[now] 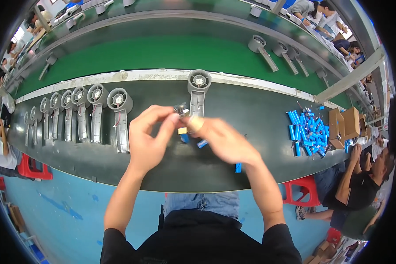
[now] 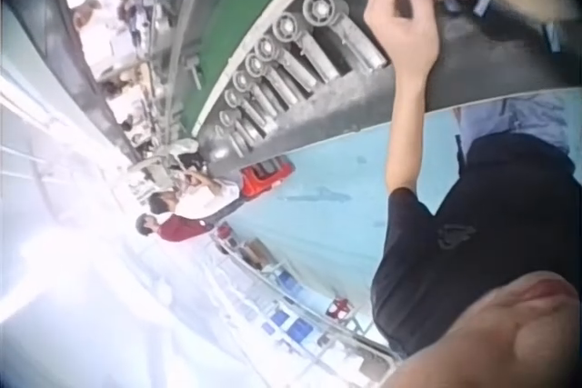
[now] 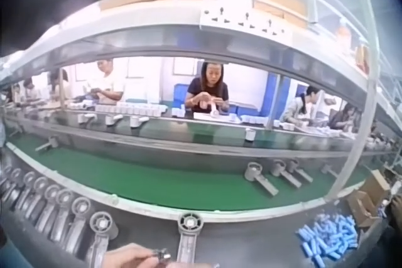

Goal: The person assembles small circular electronic components with blue parts and metal frames by hand on a production line.

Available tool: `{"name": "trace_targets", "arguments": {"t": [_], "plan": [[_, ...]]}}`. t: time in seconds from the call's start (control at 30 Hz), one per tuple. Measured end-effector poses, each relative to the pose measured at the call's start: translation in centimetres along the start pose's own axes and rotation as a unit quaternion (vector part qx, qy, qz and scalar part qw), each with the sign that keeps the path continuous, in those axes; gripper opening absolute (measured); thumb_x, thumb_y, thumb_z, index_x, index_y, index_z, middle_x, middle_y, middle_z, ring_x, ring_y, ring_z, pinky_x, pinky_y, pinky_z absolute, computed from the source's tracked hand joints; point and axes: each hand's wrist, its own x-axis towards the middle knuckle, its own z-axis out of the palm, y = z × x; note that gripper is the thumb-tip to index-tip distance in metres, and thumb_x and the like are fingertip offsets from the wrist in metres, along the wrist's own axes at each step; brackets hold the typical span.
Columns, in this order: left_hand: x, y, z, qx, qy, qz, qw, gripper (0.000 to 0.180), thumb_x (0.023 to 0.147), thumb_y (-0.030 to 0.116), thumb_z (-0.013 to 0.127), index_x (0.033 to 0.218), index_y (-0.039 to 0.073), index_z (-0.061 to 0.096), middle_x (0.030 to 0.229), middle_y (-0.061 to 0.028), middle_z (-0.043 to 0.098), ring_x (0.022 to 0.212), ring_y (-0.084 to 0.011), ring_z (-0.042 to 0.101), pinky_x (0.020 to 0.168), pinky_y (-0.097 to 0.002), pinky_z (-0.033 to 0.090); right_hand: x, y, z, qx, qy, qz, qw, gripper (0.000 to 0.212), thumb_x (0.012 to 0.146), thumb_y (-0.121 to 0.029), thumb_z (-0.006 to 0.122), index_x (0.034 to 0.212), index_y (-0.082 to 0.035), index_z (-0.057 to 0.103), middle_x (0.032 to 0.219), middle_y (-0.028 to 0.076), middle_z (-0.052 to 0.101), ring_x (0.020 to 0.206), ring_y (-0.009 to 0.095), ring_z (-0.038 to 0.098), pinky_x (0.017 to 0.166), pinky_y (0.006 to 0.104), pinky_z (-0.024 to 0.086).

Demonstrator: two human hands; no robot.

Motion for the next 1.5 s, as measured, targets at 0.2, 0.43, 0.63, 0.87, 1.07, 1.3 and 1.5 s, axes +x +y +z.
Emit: {"name": "trace_targets", "arguments": {"t": [0.2, 0.43, 0.63, 0.87, 1.07, 1.3, 1.5], "plan": [[2.1, -2.4, -0.1, -0.227, 0.044, -0.126, 0.965, 0.013, 0.1, 0.009, 0.052, 0.1, -0.001, 0.06, 0.092, -0.0141, 0.069, 0.073, -0.0153, 0.067, 0.069, -0.0269, 0.054, 3.3, 3.1, -4.3, -0.386, 0.177, -0.156, 0.892, 0.025, 0.084, -0.008, 0.06, 0.106, -0.005, 0.072, 0.086, 0.011, 0.063, 0.08, 0.024, 0.063, 0.074, 0.036, 0.051], [3.3, -1.9, 1.0, 0.034, -0.022, -0.178, 0.983, 0.022, 0.099, 0.008, 0.044, 0.119, 0.006, 0.053, 0.073, -0.009, 0.065, 0.049, -0.0122, 0.056, 0.047, -0.0283, 0.045, 4.3, 2.3, -4.6, -0.476, 0.15, -0.13, 0.857, 0.024, 0.081, -0.007, 0.06, 0.101, -0.009, 0.073, 0.083, 0.011, 0.063, 0.076, 0.031, 0.064, 0.071, 0.0421, 0.052], [4.3, -3.3, 1.9, 0.17, -0.038, -0.083, 0.981, 0.022, 0.096, 0.006, 0.045, 0.104, 0.004, 0.065, 0.069, -0.0082, 0.06, 0.051, -0.0125, 0.054, 0.051, -0.0317, 0.045, 4.9, 2.8, -5.4, -0.547, 0.108, -0.157, 0.816, 0.016, 0.082, -0.014, 0.066, 0.095, -0.009, 0.073, 0.079, 0.006, 0.063, 0.074, 0.029, 0.065, 0.065, 0.0412, 0.052], [2.9, -3.7, 1.4, -0.037, -0.091, -0.164, 0.982, 0.014, 0.093, 0.003, 0.054, 0.102, 0.0, 0.065, 0.072, 0.0005, 0.058, 0.053, -0.0032, 0.047, 0.048, -0.0208, 0.035, 2.5, 4.5, -3.7, -0.4, 0.214, -0.23, 0.861, 0.011, 0.08, -0.009, 0.074, 0.091, -0.007, 0.074, 0.073, 0.005, 0.061, 0.057, 0.021, 0.061, 0.05, 0.0322, 0.048], [2.9, -3.3, 2.3, 0.066, -0.096, -0.054, 0.992, 0.009, 0.085, 0.003, 0.07, 0.093, 0.0, 0.067, 0.072, 0.0006, 0.057, 0.054, -0.0024, 0.042, 0.047, -0.0221, 0.031, 2.1, 5.4, -2.8, -0.398, 0.253, -0.219, 0.854, 0.012, 0.081, -0.012, 0.073, 0.092, -0.01, 0.072, 0.076, 0.003, 0.062, 0.063, 0.024, 0.065, 0.053, 0.035, 0.051], [2.4, -3.5, 2.6, 0.185, -0.108, 0.028, 0.976, 0.011, 0.085, 0.001, 0.07, 0.096, 0.002, 0.067, 0.081, -0.0045, 0.059, 0.057, -0.0097, 0.049, 0.049, -0.0255, 0.039, 1.8, 6.2, -2.5, -0.284, 0.223, -0.2, 0.911, 0.018, 0.083, -0.007, 0.074, 0.101, -0.003, 0.073, 0.072, 0.006, 0.063, 0.053, 0.012, 0.056, 0.048, 0.0263, 0.043], [2.5, -3.1, 2.0, 0.168, -0.139, 0.031, 0.976, 0.019, 0.087, -0.003, 0.066, 0.105, 0.002, 0.068, 0.09, -0.0049, 0.062, 0.071, -0.0113, 0.056, 0.063, -0.0254, 0.046, 1.1, 5.5, -2.9, -0.019, 0.162, 0.031, 0.986, 0.017, 0.091, -0.01, 0.067, 0.103, 0.001, 0.072, 0.078, 0.002, 0.069, 0.061, 0.001, 0.056, 0.046, 0.0196, 0.041]]}}
